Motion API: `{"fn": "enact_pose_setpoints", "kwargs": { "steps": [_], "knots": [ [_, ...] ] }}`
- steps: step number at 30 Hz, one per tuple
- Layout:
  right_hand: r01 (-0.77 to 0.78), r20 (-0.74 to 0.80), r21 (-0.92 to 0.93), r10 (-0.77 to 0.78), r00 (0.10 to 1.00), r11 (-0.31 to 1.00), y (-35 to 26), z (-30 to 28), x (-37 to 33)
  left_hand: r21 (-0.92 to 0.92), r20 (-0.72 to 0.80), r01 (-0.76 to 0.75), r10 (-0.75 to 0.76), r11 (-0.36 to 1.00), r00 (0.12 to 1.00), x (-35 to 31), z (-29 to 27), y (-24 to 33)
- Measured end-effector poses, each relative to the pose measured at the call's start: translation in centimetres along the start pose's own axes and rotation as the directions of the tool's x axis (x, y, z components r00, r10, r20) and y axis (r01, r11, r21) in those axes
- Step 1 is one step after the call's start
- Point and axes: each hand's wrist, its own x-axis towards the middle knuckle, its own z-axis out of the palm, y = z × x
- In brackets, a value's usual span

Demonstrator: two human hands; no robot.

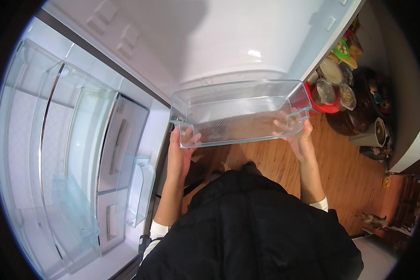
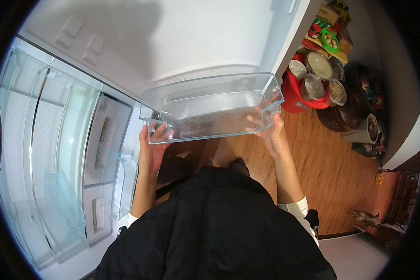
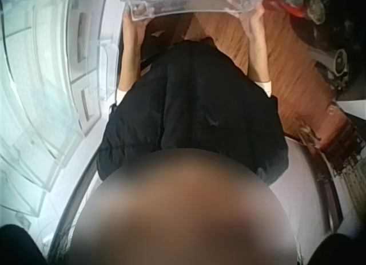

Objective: The person installs clear plastic refrigerator shelves and door bins into an empty refrigerator. They repeatedly remove and reposition the components to align them with the internal rails and door slots.

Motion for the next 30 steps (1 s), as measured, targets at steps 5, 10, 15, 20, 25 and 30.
{"fn": "enact_pose_setpoints", "kwargs": {
  "steps": [5,10,15,20,25,30],
  "knots": [
    [0.011,-0.008,-0.040,-0.011,1.000,0.999,-0.4,0.4,-0.2,0.049,-0.020,0.019,-0.018,0.999,1.000,0.4,0.3,0.4],
    [-0.038,-0.019,-0.087,0.037,0.999,0.995,-0.4,0.0,-0.7,0.089,-0.012,0.028,-0.028,0.996,1.000,0.4,0.1,0.3],
    [-0.088,0.064,-0.188,0.101,0.993,0.978,-2.2,-1.2,-3.4,0.063,0.093,0.058,-0.064,0.996,0.994,-0.3,-1.0,1.7],
    [-0.102,0.119,-0.420,0.166,0.979,0.902,-9.7,-4.6,-4.7,0.041,0.248,0.140,-0.146,0.989,0.958,0.7,0.3,4.0],
    [-0.014,0.472,-0.578,0.348,0.810,0.816,-10.0,-4.5,-2.0,0.377,0.571,0.128,-0.339,0.917,0.748,4.0,7.3,2.6],
    [-0.318,0.432,-0.405,0.486,0.760,0.857,-6.6,-4.0,-3.8,0.544,0.638,0.109,-0.494,0.832,0.591,5.8,12.8,0.4]
  ]
}}
